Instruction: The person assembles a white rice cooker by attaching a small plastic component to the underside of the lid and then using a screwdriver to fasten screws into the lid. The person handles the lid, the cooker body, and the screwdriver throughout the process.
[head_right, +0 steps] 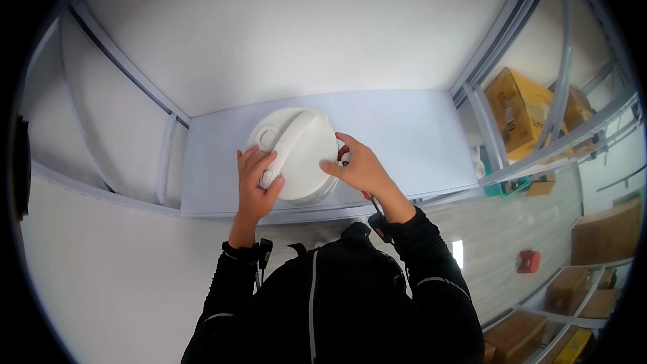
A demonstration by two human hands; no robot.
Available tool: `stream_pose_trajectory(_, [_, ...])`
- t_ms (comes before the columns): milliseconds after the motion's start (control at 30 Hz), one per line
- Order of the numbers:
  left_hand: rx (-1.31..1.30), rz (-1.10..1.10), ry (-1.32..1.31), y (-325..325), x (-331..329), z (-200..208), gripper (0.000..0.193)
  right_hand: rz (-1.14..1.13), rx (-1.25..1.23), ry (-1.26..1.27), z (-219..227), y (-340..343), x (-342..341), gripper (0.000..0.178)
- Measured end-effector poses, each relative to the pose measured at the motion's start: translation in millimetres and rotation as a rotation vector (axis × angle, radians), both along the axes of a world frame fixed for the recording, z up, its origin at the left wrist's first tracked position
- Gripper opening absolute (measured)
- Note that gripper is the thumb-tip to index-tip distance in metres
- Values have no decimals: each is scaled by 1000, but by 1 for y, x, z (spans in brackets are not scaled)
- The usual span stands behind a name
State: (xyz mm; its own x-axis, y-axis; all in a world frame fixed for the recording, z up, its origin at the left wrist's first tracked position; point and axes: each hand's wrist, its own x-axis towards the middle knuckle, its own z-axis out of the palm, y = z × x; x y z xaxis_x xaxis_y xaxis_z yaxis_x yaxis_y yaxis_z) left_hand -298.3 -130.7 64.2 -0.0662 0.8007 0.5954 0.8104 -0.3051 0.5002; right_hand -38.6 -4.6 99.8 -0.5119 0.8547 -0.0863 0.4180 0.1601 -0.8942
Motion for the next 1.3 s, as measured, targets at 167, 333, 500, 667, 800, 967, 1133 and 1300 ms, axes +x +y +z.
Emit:
stream_pose_trajectory(167, [77,99,-235,0,6,-26,90,32,-29,9,0,4,0,90])
stream_pose_trajectory(333, [38,130,-454,-3,15,-41,106,39,-21,9,-4,5,2,88])
stream_pose_trajectory(500, [-21,131,-569,-5,19,-49,106,51,-2,-6,0,2,4,88])
stream_pose_trajectory(667, [-79,88,-657,-4,21,-42,103,16,60,-7,-7,0,4,88])
stream_pose_trajectory(800, [-107,89,-579,-5,17,-39,103,-13,124,22,-25,2,3,83])
stream_pose_trajectory(967, [-145,86,-575,-6,15,-34,106,-5,36,75,-8,-3,-1,79])
stream_pose_trajectory(1133, [-112,81,-545,-6,12,-41,107,23,-60,53,13,-11,-3,82])
stream_pose_trajectory(1300, [-76,63,-582,-3,20,-40,108,-9,5,66,-1,-8,-3,79])
